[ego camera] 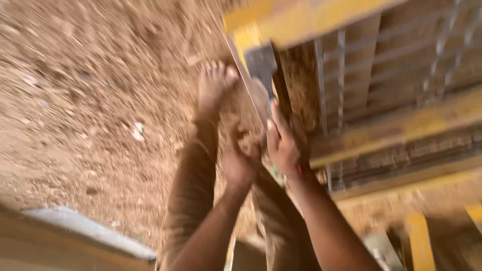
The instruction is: The person uses a metal scraper to remove material from the surface of a wooden frame. They work on the edges and corners of the frame, which is positioned above them, while standing barefoot on the ground.
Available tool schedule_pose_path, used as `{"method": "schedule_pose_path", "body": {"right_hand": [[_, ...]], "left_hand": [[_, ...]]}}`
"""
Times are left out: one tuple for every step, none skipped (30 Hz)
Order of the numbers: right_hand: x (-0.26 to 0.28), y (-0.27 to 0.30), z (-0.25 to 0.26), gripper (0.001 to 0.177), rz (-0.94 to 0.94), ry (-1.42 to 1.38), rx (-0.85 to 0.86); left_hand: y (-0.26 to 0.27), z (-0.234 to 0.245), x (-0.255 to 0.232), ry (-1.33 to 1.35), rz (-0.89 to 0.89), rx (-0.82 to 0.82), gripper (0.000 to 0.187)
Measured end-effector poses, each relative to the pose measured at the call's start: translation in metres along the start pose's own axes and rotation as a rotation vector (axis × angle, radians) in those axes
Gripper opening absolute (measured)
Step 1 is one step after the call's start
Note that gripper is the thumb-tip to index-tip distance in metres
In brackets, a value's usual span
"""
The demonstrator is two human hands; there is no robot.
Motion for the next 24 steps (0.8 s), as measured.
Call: {"method": "schedule_pose_path", "body": {"right_hand": [[0.0, -0.001, -0.004, 0.05, 0.013, -0.021, -0.01], [-0.001, 0.002, -0.009, 0.05, 0.025, -0.042, -0.019], [-0.003, 0.018, -0.003, 0.05, 0.006, -0.036, -0.004], [-0.005, 0.034, 0.002, 0.049, -0.099, -0.011, 0.07], [-0.007, 0.043, 0.002, 0.048, -0.193, -0.004, 0.13], [-0.008, 0.05, 0.002, 0.047, -0.286, 0.001, 0.191], [-0.014, 0.042, -0.002, 0.049, -0.185, -0.021, 0.126], [-0.019, 0.031, -0.006, 0.05, -0.083, -0.045, 0.062], [-0.02, 0.022, -0.011, 0.052, 0.011, -0.076, -0.005], [-0.022, 0.01, -0.018, 0.053, 0.02, -0.008, -0.022], [-0.017, 0.016, -0.008, 0.053, -0.002, 0.077, 0.027], [-0.012, 0.023, 0.003, 0.053, -0.021, 0.162, 0.077], [-0.008, 0.03, 0.01, 0.052, -0.051, 0.133, 0.095], [-0.002, 0.039, 0.021, 0.051, -0.081, 0.103, 0.111], [-0.006, 0.026, 0.009, 0.049, -0.068, 0.051, 0.075], [-0.008, 0.015, 0.0, 0.049, -0.043, -0.021, 0.027], [-0.009, 0.01, -0.006, 0.048, -0.017, -0.1, 0.003], [-0.012, 0.006, -0.013, 0.047, 0.011, -0.18, -0.019], [-0.009, 0.02, -0.006, 0.048, -0.047, -0.105, 0.027], [-0.008, 0.032, 0.0, 0.049, -0.104, -0.032, 0.075], [-0.008, 0.04, 0.003, 0.05, -0.146, 0.029, 0.113], [-0.006, 0.047, 0.009, 0.052, -0.11, 0.068, 0.085], [-0.014, 0.035, 0.002, 0.054, -0.033, 0.089, 0.024], [-0.02, 0.021, -0.005, 0.056, 0.044, 0.108, -0.038]], "left_hand": [[-0.002, 0.001, 0.0, -0.016, -0.044, -0.028, 0.076], [-0.006, -0.001, 0.003, -0.032, -0.089, -0.056, 0.079], [0.008, -0.004, 0.006, -0.046, -0.111, -0.04, 0.082], [0.022, -0.007, 0.009, -0.06, -0.082, -0.023, 0.077], [0.026, -0.006, 0.012, -0.082, -0.064, -0.027, 0.073], [0.031, -0.002, 0.013, -0.104, -0.047, -0.03, 0.069], [0.021, -0.005, 0.012, -0.081, -0.049, -0.026, 0.071], [0.011, -0.006, 0.008, -0.059, -0.051, -0.021, 0.074], [0.002, -0.003, 0.006, -0.048, -0.056, -0.014, 0.077], [-0.013, -0.001, 0.006, -0.063, -0.08, -0.067, 0.077], [0.0, 0.001, 0.004, -0.079, -0.043, -0.076, 0.078], [0.014, 0.004, 0.003, -0.095, -0.007, -0.085, 0.079], [0.023, 0.004, 0.003, -0.076, -0.023, -0.076, 0.077], [0.037, 0.006, 0.002, -0.056, -0.039, -0.067, 0.074], [0.018, 0.003, 0.0, -0.03, -0.101, -0.112, 0.072], [0.002, 0.002, -0.003, -0.033, -0.102, -0.098, 0.072], [-0.003, 0.001, -0.004, -0.038, -0.079, -0.085, 0.072], [-0.01, -0.001, -0.002, -0.043, -0.056, -0.073, 0.072], [0.005, 0.002, 0.001, -0.04, -0.066, -0.076, 0.07], [0.017, 0.003, 0.004, -0.037, -0.077, -0.079, 0.069], [0.026, 0.003, 0.007, -0.036, -0.098, -0.1, 0.067], [0.036, 0.004, 0.01, -0.033, -0.073, -0.073, 0.067], [0.021, -0.001, 0.01, -0.02, -0.08, -0.09, 0.066], [0.007, -0.006, 0.008, -0.007, -0.087, -0.107, 0.066]]}}
Point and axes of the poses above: each hand's wrist, its own y-axis away from the middle knuckle, its own z-axis out of the back of the hand, x = y × z, the point moved 1 cm from there along -y, towards the middle knuckle, and after that the axes turned 5 degrees about -x, right-handed, at the moved point
